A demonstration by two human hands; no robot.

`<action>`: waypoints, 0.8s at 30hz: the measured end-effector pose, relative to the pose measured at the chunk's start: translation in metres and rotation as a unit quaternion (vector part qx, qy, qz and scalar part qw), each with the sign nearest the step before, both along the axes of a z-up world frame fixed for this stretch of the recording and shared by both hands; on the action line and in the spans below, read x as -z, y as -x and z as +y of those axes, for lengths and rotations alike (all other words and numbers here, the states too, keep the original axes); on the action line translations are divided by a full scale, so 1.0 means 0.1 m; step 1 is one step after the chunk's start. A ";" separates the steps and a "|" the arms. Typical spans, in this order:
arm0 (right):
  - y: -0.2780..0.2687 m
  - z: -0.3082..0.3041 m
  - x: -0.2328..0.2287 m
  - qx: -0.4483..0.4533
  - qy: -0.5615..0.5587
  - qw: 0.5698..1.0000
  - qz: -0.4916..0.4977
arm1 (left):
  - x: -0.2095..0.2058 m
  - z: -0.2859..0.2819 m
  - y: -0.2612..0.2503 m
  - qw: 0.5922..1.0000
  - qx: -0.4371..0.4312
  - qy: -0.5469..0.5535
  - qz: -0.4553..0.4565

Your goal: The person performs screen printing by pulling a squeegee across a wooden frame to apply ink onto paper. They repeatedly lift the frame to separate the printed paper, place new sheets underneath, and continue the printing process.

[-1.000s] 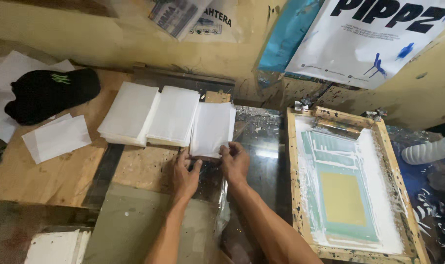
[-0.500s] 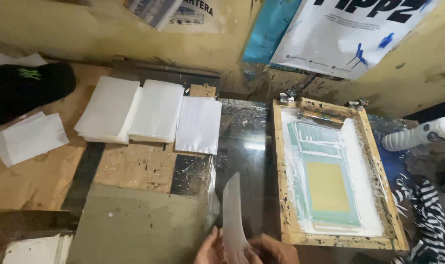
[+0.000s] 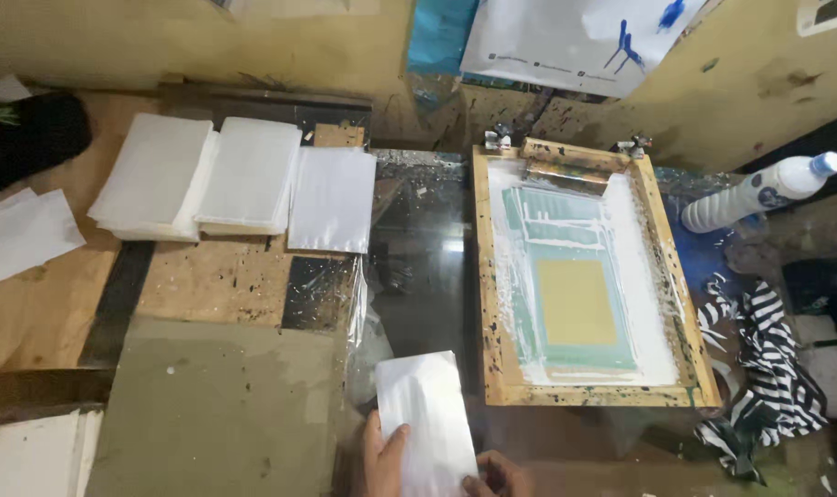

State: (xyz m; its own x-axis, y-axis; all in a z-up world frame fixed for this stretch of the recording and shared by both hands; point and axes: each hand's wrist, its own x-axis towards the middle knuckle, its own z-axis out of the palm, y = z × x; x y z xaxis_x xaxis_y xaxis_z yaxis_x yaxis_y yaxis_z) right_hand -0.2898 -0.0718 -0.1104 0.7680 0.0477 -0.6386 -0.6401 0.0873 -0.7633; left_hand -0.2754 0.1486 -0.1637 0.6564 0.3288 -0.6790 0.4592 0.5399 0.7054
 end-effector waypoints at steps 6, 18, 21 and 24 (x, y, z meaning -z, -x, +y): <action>-0.44 0.14 -0.66 -0.263 0.263 0.927 0.042 | 0.07 -0.09 0.26 0.892 0.235 -0.343 0.176; -0.49 0.20 -0.85 -0.215 0.282 0.914 -0.199 | -0.37 -0.17 0.25 0.939 0.086 -0.322 0.078; -0.50 0.29 -0.99 -0.151 0.291 0.888 -0.322 | -0.72 -0.20 0.18 0.949 -0.026 -0.295 -0.109; -0.51 0.35 -0.94 -0.143 0.336 0.874 -0.319 | -1.13 -0.19 0.09 0.887 0.138 -0.440 0.033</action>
